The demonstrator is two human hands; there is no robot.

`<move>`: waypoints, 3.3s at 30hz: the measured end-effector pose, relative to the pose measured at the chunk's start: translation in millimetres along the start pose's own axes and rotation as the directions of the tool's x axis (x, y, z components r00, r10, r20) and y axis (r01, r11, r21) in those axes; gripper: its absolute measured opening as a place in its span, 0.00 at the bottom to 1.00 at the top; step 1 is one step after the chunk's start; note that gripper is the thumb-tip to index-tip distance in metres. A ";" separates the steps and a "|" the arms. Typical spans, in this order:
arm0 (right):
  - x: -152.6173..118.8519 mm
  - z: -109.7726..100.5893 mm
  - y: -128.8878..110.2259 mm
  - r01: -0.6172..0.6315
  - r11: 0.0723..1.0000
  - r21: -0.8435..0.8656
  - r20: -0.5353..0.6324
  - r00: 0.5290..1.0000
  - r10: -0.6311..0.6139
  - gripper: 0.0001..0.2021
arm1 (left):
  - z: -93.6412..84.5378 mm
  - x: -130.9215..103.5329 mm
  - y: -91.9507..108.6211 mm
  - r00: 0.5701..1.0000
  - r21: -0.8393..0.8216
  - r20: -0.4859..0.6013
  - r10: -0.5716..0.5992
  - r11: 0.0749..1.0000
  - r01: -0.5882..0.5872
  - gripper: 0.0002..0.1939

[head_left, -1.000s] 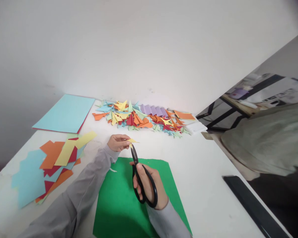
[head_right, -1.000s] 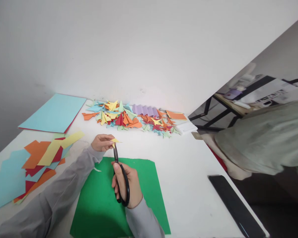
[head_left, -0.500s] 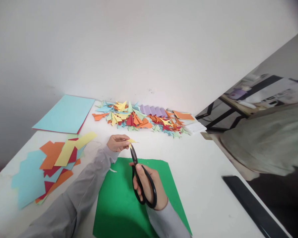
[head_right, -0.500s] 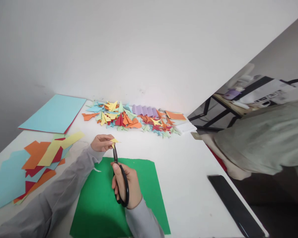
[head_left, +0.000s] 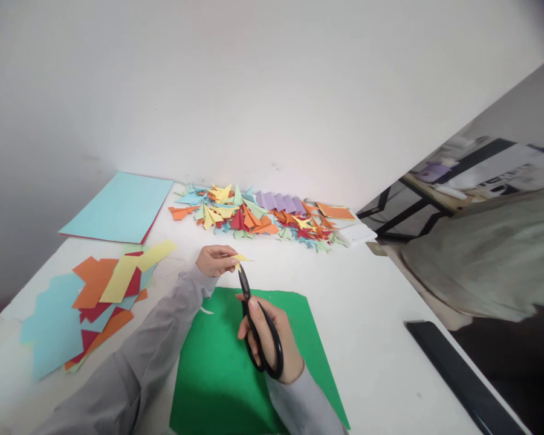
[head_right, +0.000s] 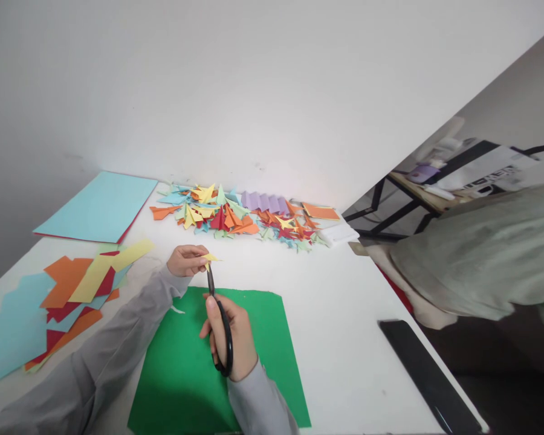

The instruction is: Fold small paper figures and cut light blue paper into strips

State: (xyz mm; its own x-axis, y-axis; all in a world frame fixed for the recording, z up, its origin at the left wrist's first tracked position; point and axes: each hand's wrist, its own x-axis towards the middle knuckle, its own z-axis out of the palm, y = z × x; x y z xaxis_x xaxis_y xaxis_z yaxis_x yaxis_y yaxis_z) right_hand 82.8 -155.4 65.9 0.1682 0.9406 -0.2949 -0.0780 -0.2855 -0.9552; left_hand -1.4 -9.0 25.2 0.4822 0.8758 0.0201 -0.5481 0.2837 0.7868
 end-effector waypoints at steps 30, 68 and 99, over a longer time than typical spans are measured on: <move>3.9 -5.9 11.1 0.104 0.994 0.031 0.114 0.988 -0.107 0.36 | -2.0 0.9 -0.9 0.999 -0.012 0.023 0.039 0.999 -0.039 0.10; 0.7 -3.6 8.5 0.045 0.999 0.003 0.066 0.997 -0.045 0.35 | -13.4 5.6 -6.2 0.981 -0.021 0.178 0.077 0.997 -0.075 0.08; -0.1 0.3 6.1 0.055 0.998 -0.041 0.038 0.998 -0.053 0.32 | -11.4 4.0 -5.9 0.990 -0.039 0.106 0.090 0.995 -0.087 0.09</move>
State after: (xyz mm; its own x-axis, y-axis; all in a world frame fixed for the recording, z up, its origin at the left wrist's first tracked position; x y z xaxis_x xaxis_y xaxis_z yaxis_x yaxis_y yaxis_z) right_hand 82.0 -157.2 60.1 0.1347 0.9607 -0.2427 -0.0287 -0.2410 -0.9701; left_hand -4.0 -2.7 13.7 0.5001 0.8517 0.1562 -0.6139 0.2215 0.7577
